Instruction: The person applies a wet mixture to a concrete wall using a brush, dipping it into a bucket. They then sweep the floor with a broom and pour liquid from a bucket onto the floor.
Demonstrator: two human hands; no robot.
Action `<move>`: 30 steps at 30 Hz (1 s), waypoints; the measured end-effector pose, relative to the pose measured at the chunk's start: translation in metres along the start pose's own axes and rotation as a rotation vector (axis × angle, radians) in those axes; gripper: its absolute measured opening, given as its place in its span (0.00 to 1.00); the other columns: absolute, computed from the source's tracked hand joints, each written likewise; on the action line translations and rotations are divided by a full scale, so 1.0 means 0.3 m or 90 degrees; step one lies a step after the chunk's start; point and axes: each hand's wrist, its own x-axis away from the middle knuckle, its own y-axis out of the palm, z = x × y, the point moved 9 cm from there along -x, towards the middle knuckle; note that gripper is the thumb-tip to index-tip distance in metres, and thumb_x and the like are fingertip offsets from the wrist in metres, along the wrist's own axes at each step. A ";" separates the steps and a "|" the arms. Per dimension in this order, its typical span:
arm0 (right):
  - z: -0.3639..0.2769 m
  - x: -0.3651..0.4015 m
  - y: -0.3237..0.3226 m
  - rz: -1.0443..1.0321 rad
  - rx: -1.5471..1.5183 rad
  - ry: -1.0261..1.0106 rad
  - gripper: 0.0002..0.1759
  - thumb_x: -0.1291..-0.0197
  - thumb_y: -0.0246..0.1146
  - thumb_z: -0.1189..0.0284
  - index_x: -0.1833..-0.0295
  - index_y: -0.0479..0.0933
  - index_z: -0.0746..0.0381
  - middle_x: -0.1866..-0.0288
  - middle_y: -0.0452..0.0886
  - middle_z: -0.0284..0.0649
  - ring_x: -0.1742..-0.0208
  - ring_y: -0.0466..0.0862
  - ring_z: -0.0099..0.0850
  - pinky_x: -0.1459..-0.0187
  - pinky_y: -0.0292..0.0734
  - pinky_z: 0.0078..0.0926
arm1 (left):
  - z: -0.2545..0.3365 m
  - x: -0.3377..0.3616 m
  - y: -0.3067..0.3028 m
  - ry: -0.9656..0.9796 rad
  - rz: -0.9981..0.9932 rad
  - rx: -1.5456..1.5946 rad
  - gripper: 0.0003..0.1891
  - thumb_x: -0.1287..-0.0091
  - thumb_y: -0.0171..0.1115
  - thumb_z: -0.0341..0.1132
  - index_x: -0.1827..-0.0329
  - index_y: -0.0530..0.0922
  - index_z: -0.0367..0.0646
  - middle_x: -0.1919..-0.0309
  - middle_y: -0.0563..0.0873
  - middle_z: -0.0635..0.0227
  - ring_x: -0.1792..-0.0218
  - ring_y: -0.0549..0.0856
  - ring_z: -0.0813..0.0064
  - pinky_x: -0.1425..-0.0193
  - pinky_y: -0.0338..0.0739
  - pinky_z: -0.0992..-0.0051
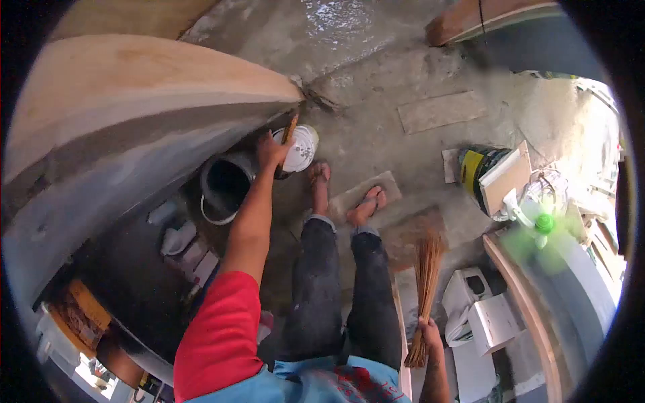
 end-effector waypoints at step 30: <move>0.297 0.345 0.431 -0.063 -0.311 0.232 0.28 0.42 0.58 0.45 0.64 0.74 0.63 0.74 0.79 0.41 0.76 0.80 0.33 0.73 0.77 0.32 | 0.087 0.115 0.108 0.080 -0.303 -0.058 0.21 0.48 0.58 0.42 0.59 0.77 0.32 0.67 0.83 0.50 0.65 0.84 0.55 0.58 0.77 0.61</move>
